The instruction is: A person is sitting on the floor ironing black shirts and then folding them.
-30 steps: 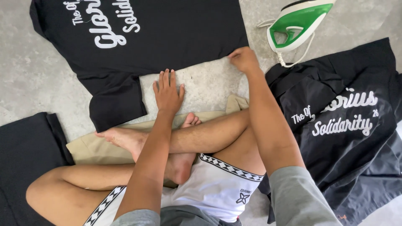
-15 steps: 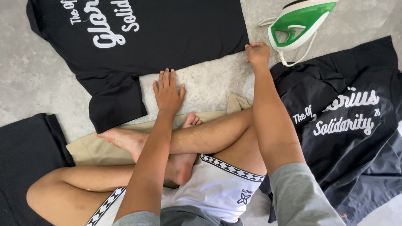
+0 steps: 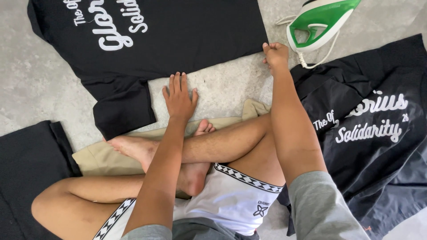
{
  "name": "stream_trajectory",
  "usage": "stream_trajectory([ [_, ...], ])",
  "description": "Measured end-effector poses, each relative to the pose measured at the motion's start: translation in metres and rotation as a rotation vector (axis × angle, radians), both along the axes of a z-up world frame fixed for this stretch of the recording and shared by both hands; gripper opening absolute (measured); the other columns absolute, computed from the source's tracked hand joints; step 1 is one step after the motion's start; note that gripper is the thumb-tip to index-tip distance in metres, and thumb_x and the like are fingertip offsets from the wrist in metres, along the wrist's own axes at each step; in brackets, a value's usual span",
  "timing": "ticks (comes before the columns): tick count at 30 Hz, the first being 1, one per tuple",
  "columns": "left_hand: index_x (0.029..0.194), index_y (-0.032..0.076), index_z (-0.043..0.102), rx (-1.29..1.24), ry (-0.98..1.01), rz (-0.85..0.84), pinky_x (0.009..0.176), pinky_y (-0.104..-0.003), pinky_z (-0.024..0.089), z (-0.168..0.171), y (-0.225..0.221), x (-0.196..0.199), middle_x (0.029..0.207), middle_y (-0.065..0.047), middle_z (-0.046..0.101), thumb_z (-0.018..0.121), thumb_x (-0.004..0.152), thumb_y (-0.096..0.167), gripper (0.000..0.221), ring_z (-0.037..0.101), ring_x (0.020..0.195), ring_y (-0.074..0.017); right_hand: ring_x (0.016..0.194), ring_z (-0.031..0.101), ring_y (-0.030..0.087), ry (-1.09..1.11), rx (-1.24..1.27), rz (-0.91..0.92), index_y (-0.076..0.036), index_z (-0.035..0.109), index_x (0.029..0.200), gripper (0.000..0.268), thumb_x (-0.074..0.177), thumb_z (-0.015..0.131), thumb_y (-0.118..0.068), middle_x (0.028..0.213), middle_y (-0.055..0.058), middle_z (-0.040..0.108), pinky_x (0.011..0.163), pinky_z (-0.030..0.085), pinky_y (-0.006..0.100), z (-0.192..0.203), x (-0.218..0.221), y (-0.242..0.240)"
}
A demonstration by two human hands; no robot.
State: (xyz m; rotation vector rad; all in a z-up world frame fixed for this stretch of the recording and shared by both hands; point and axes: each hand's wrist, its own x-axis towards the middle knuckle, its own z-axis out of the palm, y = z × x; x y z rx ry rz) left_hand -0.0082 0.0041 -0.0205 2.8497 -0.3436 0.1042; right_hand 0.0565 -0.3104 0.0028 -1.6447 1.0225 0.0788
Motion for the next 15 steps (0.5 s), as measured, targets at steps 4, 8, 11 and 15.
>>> stream_trajectory([
  [4, 0.134, 0.002, 0.038, 0.011, 0.006, 0.005, 0.100, -0.052, 0.023, 0.000, -0.001, 0.001, 0.138, -0.014, 0.036, 0.048, 0.087, 0.037, 0.058, 0.029, 0.130, -0.0287, 0.045, 0.048, 0.007, -0.025, -0.017, 0.015, -0.012, 0.054, 0.076, 0.014, 0.087, 0.061, -0.014, 0.062, -0.004, 0.049, 0.041, 0.035, 0.020, -0.003, 0.001, -0.001],
  [8, 0.134, 0.002, 0.038, 0.017, 0.017, 0.000, 0.100, -0.052, 0.023, 0.000, 0.000, 0.000, 0.138, -0.014, 0.035, 0.048, 0.088, 0.037, 0.059, 0.028, 0.131, -0.0287, 0.052, 0.048, 0.008, -0.081, -0.169, 0.036, -0.007, 0.057, 0.070, 0.016, 0.082, 0.067, -0.012, 0.066, -0.001, 0.054, 0.043, 0.048, 0.021, -0.015, -0.001, -0.004],
  [11, 0.134, 0.002, 0.037, 0.006, 0.020, -0.003, 0.100, -0.052, 0.023, 0.001, 0.000, 0.000, 0.138, -0.015, 0.035, 0.047, 0.088, 0.037, 0.059, 0.028, 0.131, -0.0291, 0.056, 0.057, 0.012, -0.192, -0.523, 0.168, -0.012, 0.055, 0.079, 0.017, 0.072, 0.071, -0.010, 0.063, -0.001, 0.059, 0.062, 0.049, 0.023, -0.022, -0.007, -0.002],
  [15, 0.133, 0.001, 0.038, 0.006, 0.028, -0.001, 0.100, -0.052, 0.023, 0.001, -0.001, 0.000, 0.137, -0.015, 0.035, 0.048, 0.087, 0.036, 0.059, 0.028, 0.131, -0.0293, 0.088, 0.058, 0.024, -0.187, -0.907, 0.341, -0.017, 0.048, 0.095, 0.036, 0.068, 0.065, -0.002, 0.098, 0.002, 0.054, 0.075, 0.046, 0.036, 0.000, -0.003, 0.037],
])
